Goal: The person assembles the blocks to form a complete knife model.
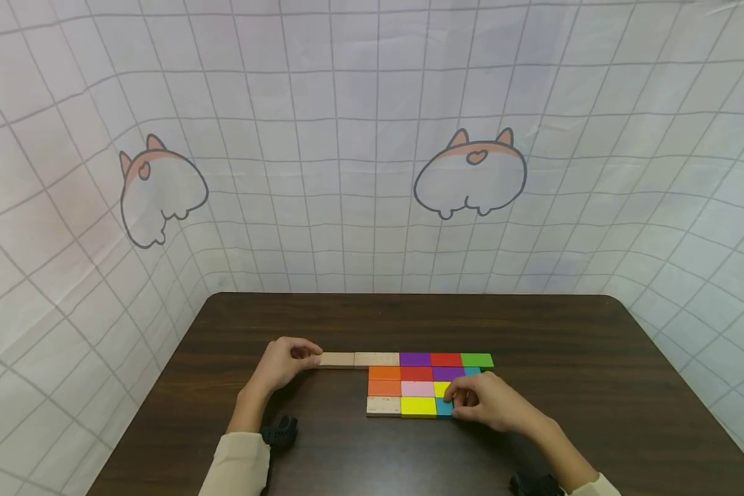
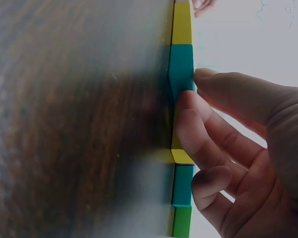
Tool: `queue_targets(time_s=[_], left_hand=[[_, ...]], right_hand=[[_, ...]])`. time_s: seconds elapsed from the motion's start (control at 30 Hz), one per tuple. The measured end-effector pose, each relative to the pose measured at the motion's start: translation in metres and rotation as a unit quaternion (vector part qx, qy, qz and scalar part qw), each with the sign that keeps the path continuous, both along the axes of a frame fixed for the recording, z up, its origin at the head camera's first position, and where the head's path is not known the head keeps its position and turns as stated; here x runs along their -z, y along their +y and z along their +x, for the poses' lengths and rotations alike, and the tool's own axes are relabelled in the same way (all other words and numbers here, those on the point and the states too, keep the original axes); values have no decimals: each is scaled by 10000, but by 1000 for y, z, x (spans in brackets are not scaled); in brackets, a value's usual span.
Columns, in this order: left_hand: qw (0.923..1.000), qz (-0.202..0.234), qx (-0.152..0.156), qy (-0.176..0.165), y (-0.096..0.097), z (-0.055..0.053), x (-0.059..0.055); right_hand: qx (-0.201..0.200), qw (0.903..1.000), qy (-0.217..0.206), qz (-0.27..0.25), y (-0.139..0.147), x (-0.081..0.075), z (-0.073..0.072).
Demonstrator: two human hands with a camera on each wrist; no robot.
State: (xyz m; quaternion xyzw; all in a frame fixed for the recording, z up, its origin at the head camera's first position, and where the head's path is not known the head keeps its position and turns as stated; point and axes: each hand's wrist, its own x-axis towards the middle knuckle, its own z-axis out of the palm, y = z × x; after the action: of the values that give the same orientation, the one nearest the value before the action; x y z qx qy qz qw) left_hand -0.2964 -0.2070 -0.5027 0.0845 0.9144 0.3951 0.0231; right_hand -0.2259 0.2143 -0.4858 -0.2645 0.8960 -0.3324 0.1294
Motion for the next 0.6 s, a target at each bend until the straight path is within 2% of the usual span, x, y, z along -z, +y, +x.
queue_targets(time_s=[0.3, 0.6], left_hand=[[9999, 21, 98, 86, -2, -3, 3], [9997, 36, 203, 161, -5, -5, 3]], right_hand=[[91, 9996, 230, -93, 10, -3, -4], [533, 9964, 598, -293, 36, -23, -9]])
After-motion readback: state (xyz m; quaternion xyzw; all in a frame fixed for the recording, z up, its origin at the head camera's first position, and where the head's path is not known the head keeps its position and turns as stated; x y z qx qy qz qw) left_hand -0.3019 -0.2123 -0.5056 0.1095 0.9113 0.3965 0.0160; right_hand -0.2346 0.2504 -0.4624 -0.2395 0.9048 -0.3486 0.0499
